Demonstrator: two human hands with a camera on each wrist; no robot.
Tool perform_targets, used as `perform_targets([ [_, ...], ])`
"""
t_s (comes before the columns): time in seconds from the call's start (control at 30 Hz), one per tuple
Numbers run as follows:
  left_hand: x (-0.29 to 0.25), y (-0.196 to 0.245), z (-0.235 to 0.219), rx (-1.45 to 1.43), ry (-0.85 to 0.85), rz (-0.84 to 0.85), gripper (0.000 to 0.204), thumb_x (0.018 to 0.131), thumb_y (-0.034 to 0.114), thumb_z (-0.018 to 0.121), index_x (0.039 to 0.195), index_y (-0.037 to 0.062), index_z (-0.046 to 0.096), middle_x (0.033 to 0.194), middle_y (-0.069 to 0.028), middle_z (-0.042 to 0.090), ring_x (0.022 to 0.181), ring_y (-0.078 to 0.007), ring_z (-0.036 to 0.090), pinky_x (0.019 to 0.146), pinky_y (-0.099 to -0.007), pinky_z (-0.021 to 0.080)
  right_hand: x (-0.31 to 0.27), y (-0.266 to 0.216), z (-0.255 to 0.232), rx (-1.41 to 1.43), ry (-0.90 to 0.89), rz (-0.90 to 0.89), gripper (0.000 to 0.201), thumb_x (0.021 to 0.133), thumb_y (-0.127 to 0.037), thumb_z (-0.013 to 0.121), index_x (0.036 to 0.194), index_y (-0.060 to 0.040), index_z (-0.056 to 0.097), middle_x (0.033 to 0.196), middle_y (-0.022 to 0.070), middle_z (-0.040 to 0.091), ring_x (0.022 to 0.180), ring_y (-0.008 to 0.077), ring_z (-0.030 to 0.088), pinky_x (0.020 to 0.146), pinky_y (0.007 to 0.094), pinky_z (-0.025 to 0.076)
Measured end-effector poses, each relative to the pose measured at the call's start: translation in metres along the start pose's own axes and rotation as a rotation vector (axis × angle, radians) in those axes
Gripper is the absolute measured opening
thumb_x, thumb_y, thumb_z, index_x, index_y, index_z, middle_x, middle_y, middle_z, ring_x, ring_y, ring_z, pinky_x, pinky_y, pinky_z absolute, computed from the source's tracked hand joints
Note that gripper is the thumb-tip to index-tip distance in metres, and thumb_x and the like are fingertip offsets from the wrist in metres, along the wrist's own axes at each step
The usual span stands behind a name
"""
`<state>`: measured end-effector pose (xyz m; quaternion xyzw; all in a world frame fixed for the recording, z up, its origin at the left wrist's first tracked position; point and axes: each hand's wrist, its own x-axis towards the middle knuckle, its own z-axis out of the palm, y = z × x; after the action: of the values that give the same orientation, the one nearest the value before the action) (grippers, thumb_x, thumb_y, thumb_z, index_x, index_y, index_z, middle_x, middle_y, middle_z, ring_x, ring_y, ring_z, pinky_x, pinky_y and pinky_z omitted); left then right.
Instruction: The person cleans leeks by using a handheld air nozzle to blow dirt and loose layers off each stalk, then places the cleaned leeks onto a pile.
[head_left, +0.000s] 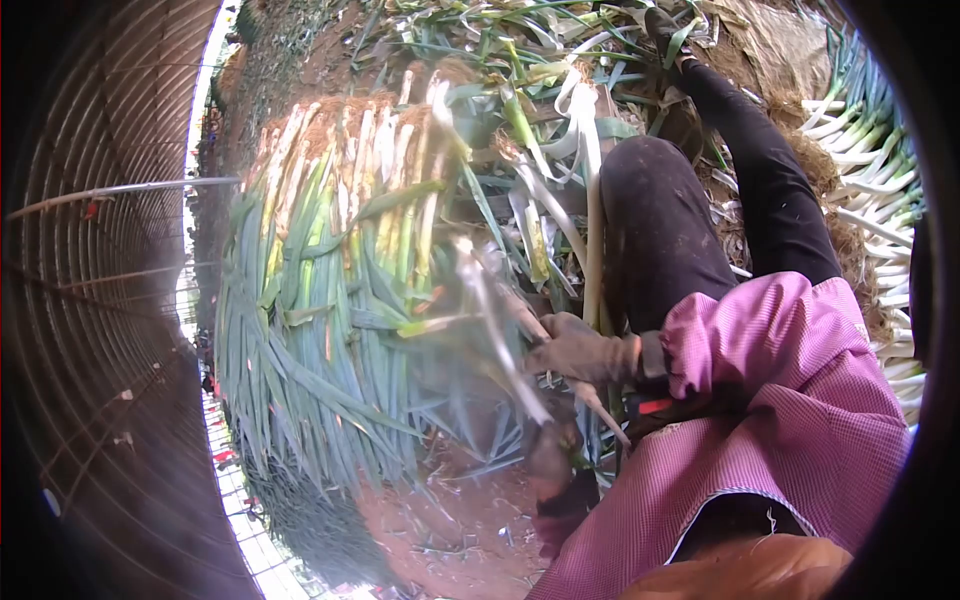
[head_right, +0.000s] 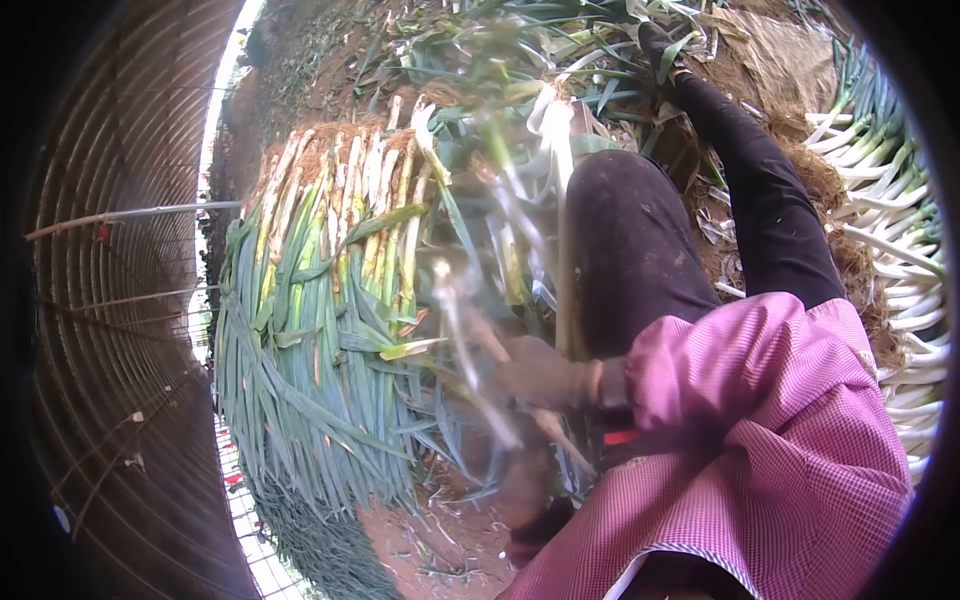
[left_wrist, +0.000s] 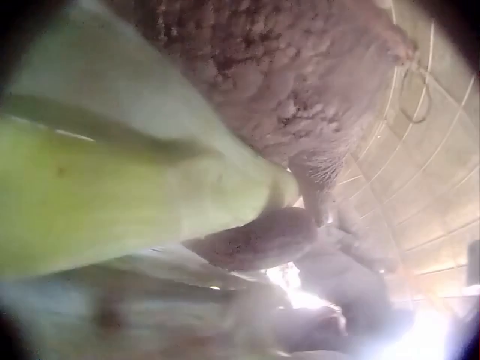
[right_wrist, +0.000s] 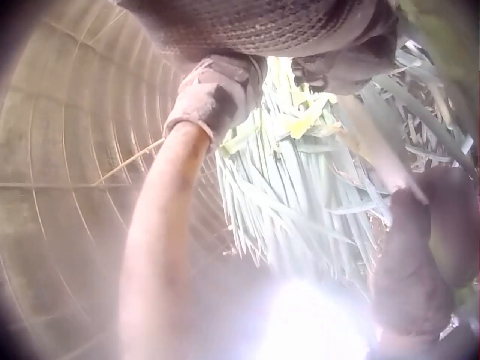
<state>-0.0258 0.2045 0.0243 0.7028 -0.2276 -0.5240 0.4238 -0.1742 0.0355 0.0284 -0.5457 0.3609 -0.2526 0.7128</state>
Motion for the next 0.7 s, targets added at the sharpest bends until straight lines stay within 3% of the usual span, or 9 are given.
perform_targets([
  [0.1, 0.000, -0.019, -0.021, 0.008, -0.022, 0.107, 0.029, 0.090, 0.027, 0.052, 0.099, -0.0002, 0.056, 0.074, -0.0065, 0.055, 0.059, -0.0146, 0.050, 0.053, -0.0266, 0.040, -0.036, -0.018, 0.001, 0.304, 0.162, -0.051, 0.058, 0.074, -0.023, 0.078, 0.118, 0.0053, 0.051, 0.106, 0.0141, 0.061, 0.096, 0.0204, 0.060, 0.086, 0.0331, 0.047],
  [0.13, -0.002, 0.014, 0.003, 0.150, -0.012, 0.140, 0.029, 0.091, 0.028, 0.052, 0.098, 0.0001, 0.056, 0.075, -0.0066, 0.055, 0.060, -0.0147, 0.051, 0.054, -0.0269, 0.041, -0.037, -0.009, 0.006, 0.238, 0.248, -0.092, 0.065, 0.073, -0.021, 0.079, 0.124, 0.0044, 0.048, 0.113, 0.0150, 0.059, 0.106, 0.0209, 0.056, 0.092, 0.0333, 0.045],
  [0.23, 0.045, -0.002, -0.004, 0.571, -0.029, 0.359, 0.023, 0.089, 0.025, 0.053, 0.096, 0.0044, 0.060, 0.079, -0.0084, 0.060, 0.066, -0.0236, 0.057, 0.059, -0.0348, 0.044, -0.039, -0.004, 0.003, 0.193, 0.292, -0.012, 0.065, 0.074, -0.020, 0.077, 0.127, 0.0040, 0.047, 0.114, 0.0154, 0.059, 0.108, 0.0212, 0.056, 0.094, 0.0332, 0.044],
  [0.33, 0.093, -0.025, -0.003, 0.811, -0.118, 0.486, 0.019, 0.087, 0.022, 0.055, 0.096, 0.0081, 0.063, 0.084, -0.0112, 0.063, 0.073, -0.0319, 0.061, 0.065, -0.0410, 0.047, -0.033, 0.002, -0.007, 0.207, 0.320, 0.101, 0.049, 0.076, -0.017, 0.071, 0.117, 0.0052, 0.055, 0.100, 0.0129, 0.064, 0.095, 0.0194, 0.060, 0.087, 0.0323, 0.047],
  [0.4, 0.102, -0.018, 0.001, 0.940, -0.185, 0.589, 0.018, 0.086, 0.022, 0.056, 0.095, 0.0088, 0.064, 0.087, -0.0117, 0.064, 0.077, -0.0324, 0.062, 0.068, -0.0415, 0.048, -0.032, -0.004, -0.018, 0.318, 0.302, 0.259, 0.036, 0.076, -0.015, 0.070, 0.105, 0.0048, 0.061, 0.087, 0.0100, 0.065, 0.082, 0.0169, 0.062, 0.078, 0.0314, 0.049],
  [0.5, 0.101, -0.007, 0.002, 1.145, -0.293, 0.708, 0.016, 0.085, 0.020, 0.056, 0.094, 0.0099, 0.065, 0.092, -0.0124, 0.065, 0.084, -0.0333, 0.063, 0.073, -0.0423, 0.050, -0.028, -0.008, -0.024, 0.421, 0.264, 0.281, 0.033, 0.075, -0.013, 0.070, 0.102, 0.0042, 0.062, 0.087, 0.0098, 0.065, 0.082, 0.0162, 0.062, 0.076, 0.0306, 0.049],
  [0.53, 0.098, -0.008, 0.003, 1.176, -0.290, 0.728, 0.016, 0.085, 0.020, 0.057, 0.094, 0.0096, 0.065, 0.092, -0.0124, 0.065, 0.084, -0.0333, 0.063, 0.073, -0.0420, 0.050, -0.027, -0.007, -0.018, 0.504, 0.284, 0.157, 0.033, 0.074, -0.013, 0.070, 0.100, 0.0047, 0.062, 0.087, 0.0098, 0.065, 0.080, 0.0156, 0.061, 0.073, 0.0305, 0.049],
  [0.63, 0.095, -0.010, 0.002, 1.234, -0.293, 0.757, 0.016, 0.085, 0.020, 0.058, 0.094, 0.0090, 0.065, 0.093, -0.0126, 0.065, 0.085, -0.0333, 0.063, 0.073, -0.0408, 0.051, -0.014, -0.001, -0.010, 0.294, 0.251, 0.173, 0.031, 0.073, -0.014, 0.071, 0.096, 0.0038, 0.062, 0.086, 0.0087, 0.064, 0.077, 0.0148, 0.059, 0.070, 0.0307, 0.048],
  [0.7, 0.094, -0.012, -0.001, 1.215, -0.322, 0.727, 0.016, 0.084, 0.021, 0.060, 0.094, 0.0089, 0.065, 0.092, -0.0127, 0.065, 0.084, -0.0333, 0.064, 0.072, -0.0398, 0.051, -0.008, -0.001, -0.013, 0.311, 0.241, 0.228, 0.028, 0.073, -0.018, 0.072, 0.090, 0.0020, 0.062, 0.078, 0.0065, 0.062, 0.069, 0.0144, 0.057, 0.064, 0.0306, 0.048],
])
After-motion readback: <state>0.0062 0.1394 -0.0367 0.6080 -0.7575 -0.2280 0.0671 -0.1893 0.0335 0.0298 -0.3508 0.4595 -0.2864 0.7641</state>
